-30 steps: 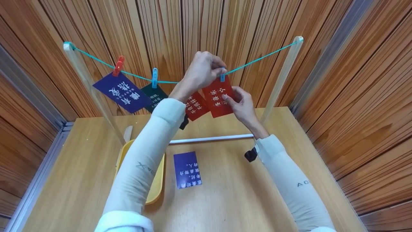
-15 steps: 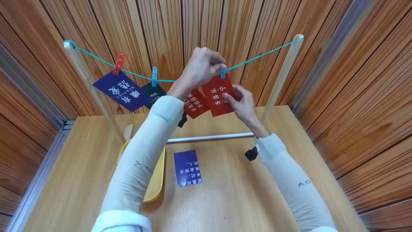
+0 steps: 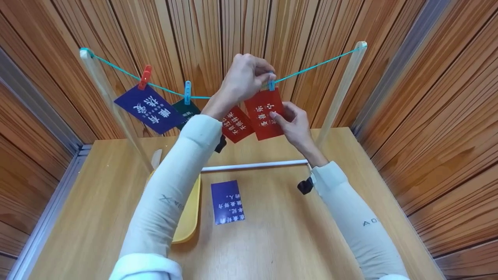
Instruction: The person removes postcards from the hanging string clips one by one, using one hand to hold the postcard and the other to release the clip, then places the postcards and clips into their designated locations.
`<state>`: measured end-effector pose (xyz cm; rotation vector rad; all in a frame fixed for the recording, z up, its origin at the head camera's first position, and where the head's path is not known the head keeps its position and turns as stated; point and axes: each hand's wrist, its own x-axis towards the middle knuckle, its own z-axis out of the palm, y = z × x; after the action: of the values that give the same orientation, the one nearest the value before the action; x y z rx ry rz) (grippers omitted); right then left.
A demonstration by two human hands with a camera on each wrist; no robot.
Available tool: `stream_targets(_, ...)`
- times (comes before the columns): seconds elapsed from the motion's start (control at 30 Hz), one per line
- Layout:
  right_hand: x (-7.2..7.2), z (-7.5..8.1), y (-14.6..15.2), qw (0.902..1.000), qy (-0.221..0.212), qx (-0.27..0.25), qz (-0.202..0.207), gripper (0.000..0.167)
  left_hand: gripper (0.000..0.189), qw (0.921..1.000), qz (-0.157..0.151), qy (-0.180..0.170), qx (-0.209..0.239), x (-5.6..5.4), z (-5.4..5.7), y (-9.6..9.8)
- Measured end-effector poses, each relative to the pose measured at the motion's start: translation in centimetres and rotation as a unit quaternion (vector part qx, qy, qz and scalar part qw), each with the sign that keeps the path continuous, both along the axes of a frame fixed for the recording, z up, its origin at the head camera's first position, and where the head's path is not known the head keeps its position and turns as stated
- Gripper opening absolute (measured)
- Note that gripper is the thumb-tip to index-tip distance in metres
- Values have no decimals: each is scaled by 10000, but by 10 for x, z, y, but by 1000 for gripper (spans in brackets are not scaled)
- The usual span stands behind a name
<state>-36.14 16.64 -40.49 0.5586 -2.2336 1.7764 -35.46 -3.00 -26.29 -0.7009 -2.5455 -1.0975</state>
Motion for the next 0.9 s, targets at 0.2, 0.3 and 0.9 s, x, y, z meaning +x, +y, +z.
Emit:
stream_targets(0.2,2,0,0,9999,27,-81,66,41,28,9997,-6,249,-49,4,3,-3)
stream_targets(0.3,3,0,0,9999,29,-83,50,40,28,9995,4,295,-96,6,4,-3)
stream_targets(0.9,11,0,8,10000,6,-82,-13,39,29,9956,-218,787,-460,22,9,-16)
